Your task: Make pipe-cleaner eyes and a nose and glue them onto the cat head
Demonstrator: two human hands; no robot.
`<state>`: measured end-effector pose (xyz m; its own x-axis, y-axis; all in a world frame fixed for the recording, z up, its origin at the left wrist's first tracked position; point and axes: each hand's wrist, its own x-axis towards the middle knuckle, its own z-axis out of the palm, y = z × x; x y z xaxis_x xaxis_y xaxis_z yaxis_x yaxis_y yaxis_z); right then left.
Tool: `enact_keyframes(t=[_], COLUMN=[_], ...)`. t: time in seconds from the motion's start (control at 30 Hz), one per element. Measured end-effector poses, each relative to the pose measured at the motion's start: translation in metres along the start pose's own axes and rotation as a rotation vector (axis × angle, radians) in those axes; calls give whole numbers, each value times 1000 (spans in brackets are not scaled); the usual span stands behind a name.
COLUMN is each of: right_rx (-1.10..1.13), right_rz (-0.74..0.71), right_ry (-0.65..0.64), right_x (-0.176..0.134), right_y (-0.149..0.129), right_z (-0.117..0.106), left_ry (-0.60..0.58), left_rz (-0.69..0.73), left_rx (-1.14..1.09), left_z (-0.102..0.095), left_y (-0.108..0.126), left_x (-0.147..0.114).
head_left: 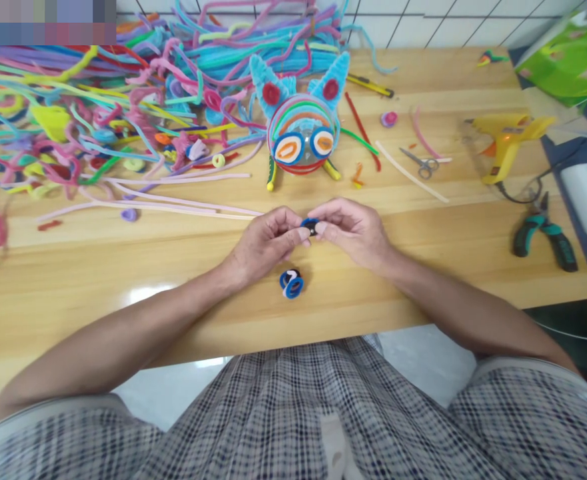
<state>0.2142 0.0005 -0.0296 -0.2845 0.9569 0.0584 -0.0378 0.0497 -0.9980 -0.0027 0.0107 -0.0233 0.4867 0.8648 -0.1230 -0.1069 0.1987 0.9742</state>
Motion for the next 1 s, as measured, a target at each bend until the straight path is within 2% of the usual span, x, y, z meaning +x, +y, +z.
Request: enact_keyframes(t=[0.23, 0.37, 0.47, 0.57, 0.63, 0.73, 0.8, 0.9, 1.0], right_rx=[-45, -165, -276, -512, -749, -988, -997, -921, -895], right_rz=[-11, 5, 2, 82, 92, -34, -147, -273, -340], right_ry=[-1, 183, 348, 388, 420, 445, 307, -162, -483], right_x=[2, 11, 23, 33, 36, 33, 24, 5, -11], right_y=[-8, -25, -34, -35, -35, -40, -47, -57, -57], right_z=[-4, -23, -55, -93, -109, -106, -83, -34, 6], left_ry=[8, 87, 183, 249, 259, 267, 274, 268, 268], left_rz=[6, -35, -52, 7, 61, 112, 147, 197, 189], left_rx=[2, -113, -129, -118, -115, -83, -62, -24, 15], left_z=[1, 3, 0, -3, -6, -9, -11, -14, -15], left_y=[5, 10, 10, 9, 6, 3, 2, 4, 9], left_x=[2, 1, 1, 4, 7, 12, 14, 14, 12])
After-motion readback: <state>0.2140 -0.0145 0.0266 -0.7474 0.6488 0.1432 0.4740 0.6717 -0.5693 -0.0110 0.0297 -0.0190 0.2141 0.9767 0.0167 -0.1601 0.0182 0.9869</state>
